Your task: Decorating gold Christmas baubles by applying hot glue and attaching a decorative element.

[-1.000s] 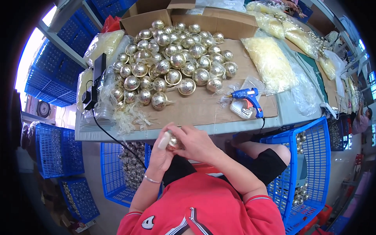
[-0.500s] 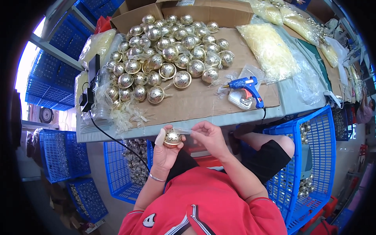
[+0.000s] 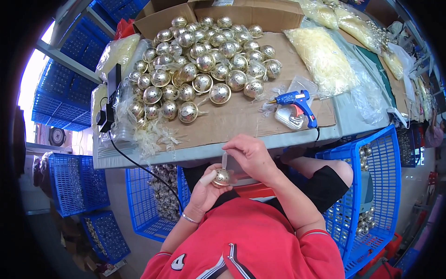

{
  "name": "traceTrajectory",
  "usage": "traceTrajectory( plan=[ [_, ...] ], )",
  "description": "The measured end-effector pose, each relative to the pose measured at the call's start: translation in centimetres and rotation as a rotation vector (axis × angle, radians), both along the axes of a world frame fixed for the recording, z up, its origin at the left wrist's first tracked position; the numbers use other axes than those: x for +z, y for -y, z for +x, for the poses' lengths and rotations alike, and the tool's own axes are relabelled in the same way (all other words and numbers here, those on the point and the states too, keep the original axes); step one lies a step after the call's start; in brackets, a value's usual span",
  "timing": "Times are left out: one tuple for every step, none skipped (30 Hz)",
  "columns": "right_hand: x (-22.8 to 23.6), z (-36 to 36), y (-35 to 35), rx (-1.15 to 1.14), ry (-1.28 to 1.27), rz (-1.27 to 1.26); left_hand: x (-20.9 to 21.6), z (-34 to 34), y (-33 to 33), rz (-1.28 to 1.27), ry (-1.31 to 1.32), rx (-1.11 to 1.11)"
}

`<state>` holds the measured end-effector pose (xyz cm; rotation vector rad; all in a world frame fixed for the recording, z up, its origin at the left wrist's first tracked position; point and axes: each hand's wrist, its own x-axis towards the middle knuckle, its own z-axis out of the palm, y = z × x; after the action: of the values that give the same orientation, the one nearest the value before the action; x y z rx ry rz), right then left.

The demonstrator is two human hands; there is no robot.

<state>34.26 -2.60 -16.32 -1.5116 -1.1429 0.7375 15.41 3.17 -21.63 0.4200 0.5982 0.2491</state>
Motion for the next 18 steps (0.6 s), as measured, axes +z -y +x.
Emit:
traceTrajectory(
  plan=[
    [-0.2, -0.2, 0.0, -0.036, 0.091, 0.052, 0.0, 0.0, 0.2, -0.006, -0.011, 0.005],
    [-0.4, -0.3, 0.1, -0.074, 0.182, 0.102, -0.1, 0.1, 0.3, -0.006, -0.01, 0.006],
    [-0.5, -0.5, 0.3, -0.073, 0.183, 0.102, -0.1, 0.1, 0.4, 0.037, -0.035, 0.042],
    [-0.5, -0.6, 0.5, -0.08, 0.222, 0.108, -0.1, 0.1, 0.5, 0.079, -0.061, 0.077],
    [-0.6, -0.7, 0.7, -0.087, 0.26, 0.113, 0.0, 0.3, 0.6, 0.078, -0.06, 0.077],
    [-0.6, -1.0, 0.8, -0.087, 0.261, 0.112, 0.2, 0.4, 0.8, 0.156, -0.082, 0.119],
    [-0.5, -1.3, 1.0, -0.096, 0.204, 0.089, 0.3, 0.5, 0.9, 0.233, -0.104, 0.161],
    [-0.3, -1.5, 1.0, -0.108, 0.148, 0.065, 0.3, 0.6, 0.9, 0.233, -0.103, 0.157],
    [-0.1, -1.6, 1.0, -0.111, 0.148, 0.064, 0.2, 0.6, 0.9, 0.294, -0.094, 0.153],
    [0.1, -1.7, 1.1, -0.112, 0.122, 0.063, 0.1, 0.7, 0.9, 0.355, -0.085, 0.149],
    [0.1, -1.8, 1.1, -0.111, 0.095, 0.062, 0.0, 0.6, 0.9, 0.356, -0.086, 0.148],
    [0.1, -1.9, 1.1, -0.111, 0.093, 0.062, -0.3, 0.6, 0.8, 0.413, -0.083, 0.113],
    [0.1, -2.0, 1.2, -0.094, 0.055, 0.081, -0.6, 0.6, 0.7, 0.47, -0.08, 0.077],
    [0.1, -2.2, 1.3, -0.078, 0.018, 0.099, -0.9, 0.6, 0.7, 0.47, -0.081, 0.076],
    [0.2, -2.4, 1.4, -0.079, 0.018, 0.099, -1.3, 0.7, 0.7, 0.605, -0.13, 0.059],
    [0.4, -2.8, 1.6, -0.067, -0.084, 0.078, -1.5, 0.8, 0.8, 0.739, -0.179, 0.042],
    [0.5, -3.0, 1.8, -0.056, -0.186, 0.056, -1.5, 0.7, 0.7, 0.739, -0.179, 0.041],
    [0.4, -3.1, 2.0, -0.057, -0.187, 0.056, -1.5, 0.6, 0.5, 0.795, -0.217, 0.02]
  ],
)
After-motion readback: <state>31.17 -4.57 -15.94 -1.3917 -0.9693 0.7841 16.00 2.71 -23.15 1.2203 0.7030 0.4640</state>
